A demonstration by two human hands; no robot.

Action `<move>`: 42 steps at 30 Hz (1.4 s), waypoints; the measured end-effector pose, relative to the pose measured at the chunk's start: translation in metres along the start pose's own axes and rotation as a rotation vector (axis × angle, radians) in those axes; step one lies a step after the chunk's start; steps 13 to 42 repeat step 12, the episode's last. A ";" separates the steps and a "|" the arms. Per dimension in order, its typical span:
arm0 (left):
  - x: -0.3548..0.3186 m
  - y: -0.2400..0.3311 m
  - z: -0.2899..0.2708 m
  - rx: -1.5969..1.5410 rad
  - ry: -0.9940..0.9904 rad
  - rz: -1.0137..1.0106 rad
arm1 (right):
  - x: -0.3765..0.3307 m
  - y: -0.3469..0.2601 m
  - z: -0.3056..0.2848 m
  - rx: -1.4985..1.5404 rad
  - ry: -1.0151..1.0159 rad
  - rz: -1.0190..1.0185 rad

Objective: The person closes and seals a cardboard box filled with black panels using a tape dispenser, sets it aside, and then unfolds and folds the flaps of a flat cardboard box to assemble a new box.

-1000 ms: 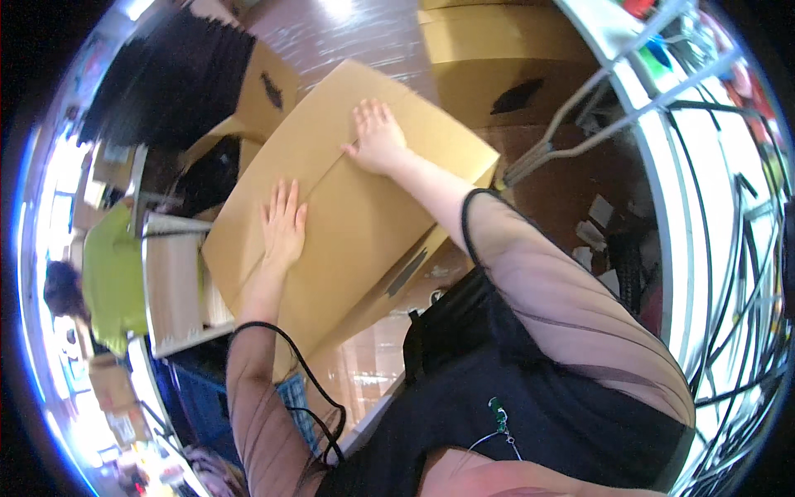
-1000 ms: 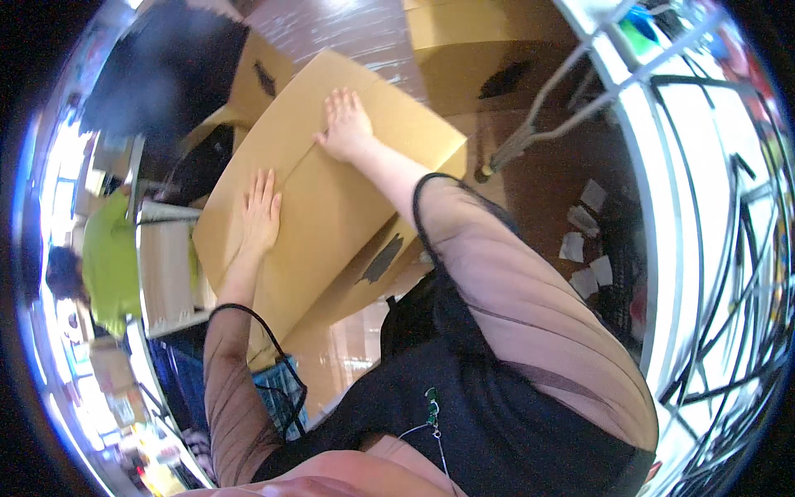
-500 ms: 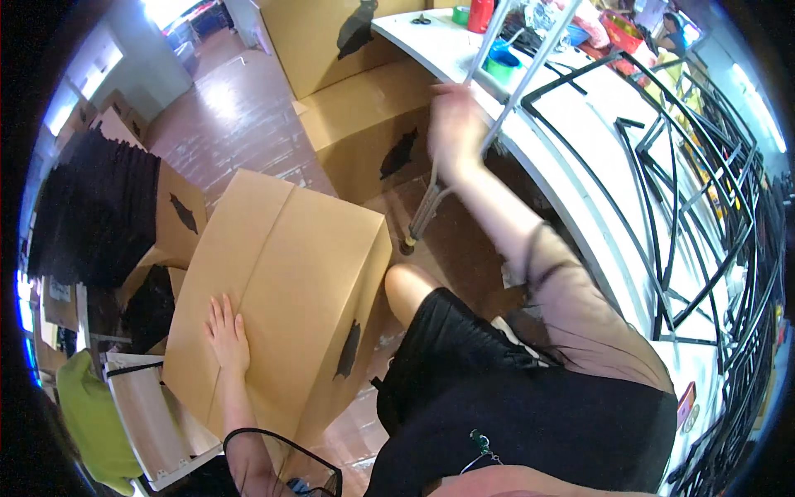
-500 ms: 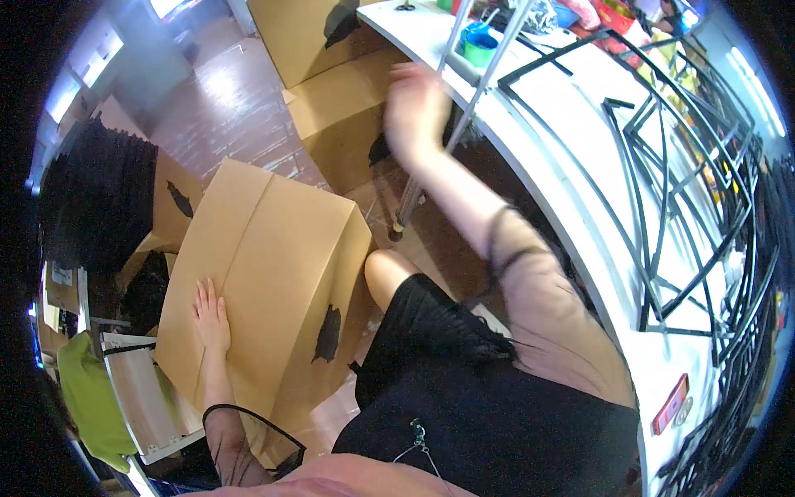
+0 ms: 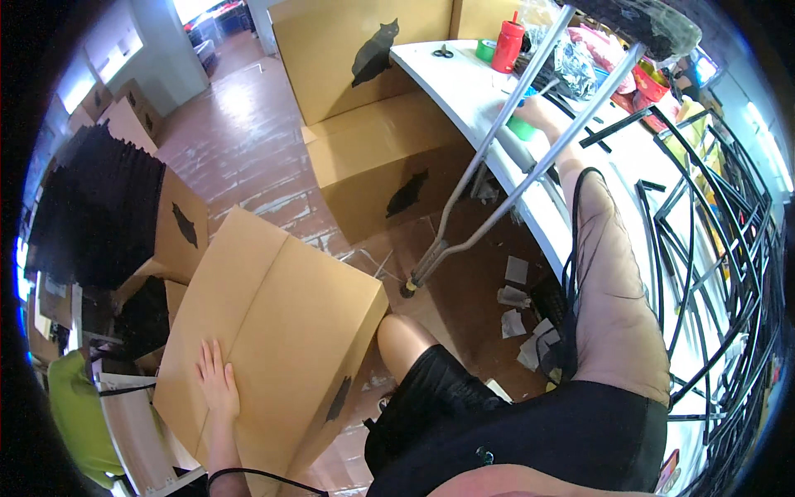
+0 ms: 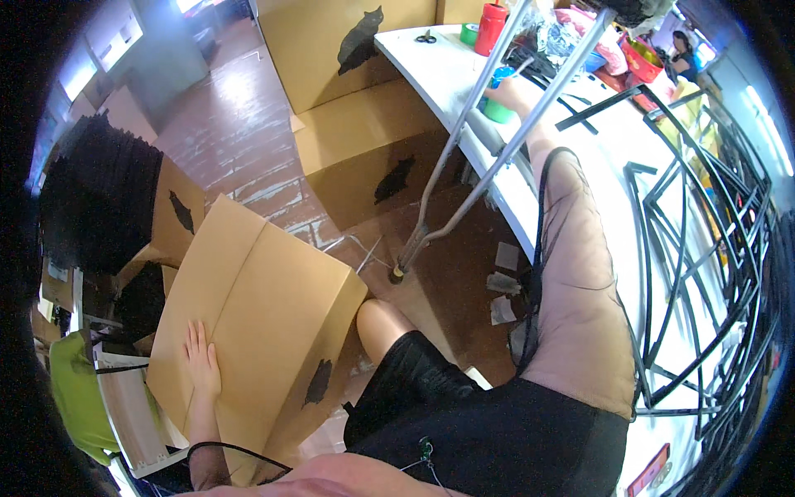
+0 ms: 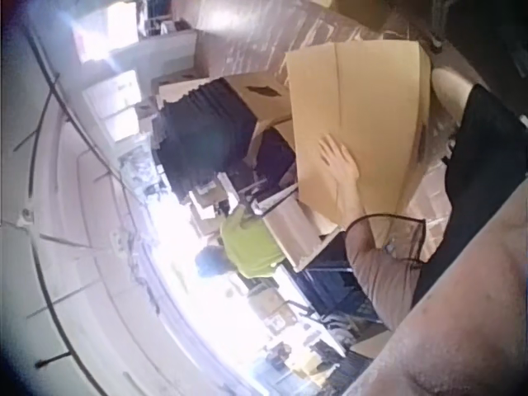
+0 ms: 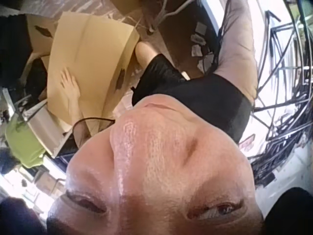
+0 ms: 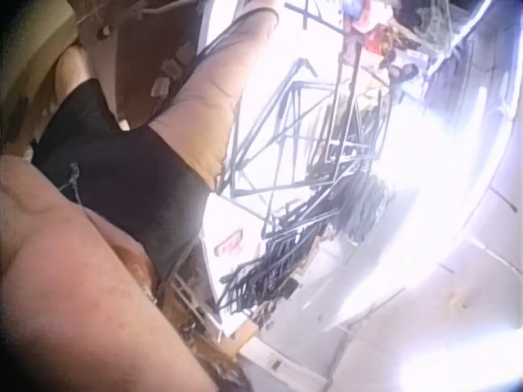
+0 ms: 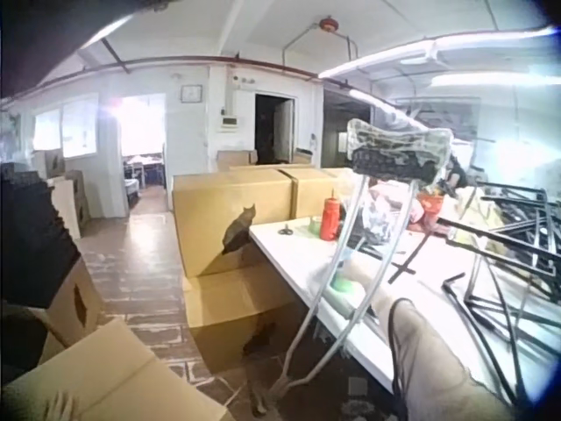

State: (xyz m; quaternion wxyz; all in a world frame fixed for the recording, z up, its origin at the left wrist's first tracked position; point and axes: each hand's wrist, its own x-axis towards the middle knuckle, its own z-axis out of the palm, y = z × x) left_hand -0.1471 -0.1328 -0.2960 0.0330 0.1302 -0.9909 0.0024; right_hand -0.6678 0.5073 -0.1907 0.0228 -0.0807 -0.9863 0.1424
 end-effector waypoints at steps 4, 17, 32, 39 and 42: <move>-0.001 -0.008 0.005 0.044 -0.006 -0.012 | 0.001 -0.003 0.016 -0.114 0.010 0.068; -0.001 -0.009 0.005 0.006 0.029 -0.006 | -0.031 0.100 -0.038 1.282 -0.118 -0.522; -0.001 -0.009 0.005 0.006 0.029 -0.006 | -0.031 0.100 -0.038 1.282 -0.118 -0.522; -0.001 -0.009 0.005 0.006 0.029 -0.006 | -0.031 0.100 -0.038 1.282 -0.118 -0.522; -0.001 -0.009 0.005 0.006 0.029 -0.006 | -0.031 0.100 -0.038 1.282 -0.118 -0.522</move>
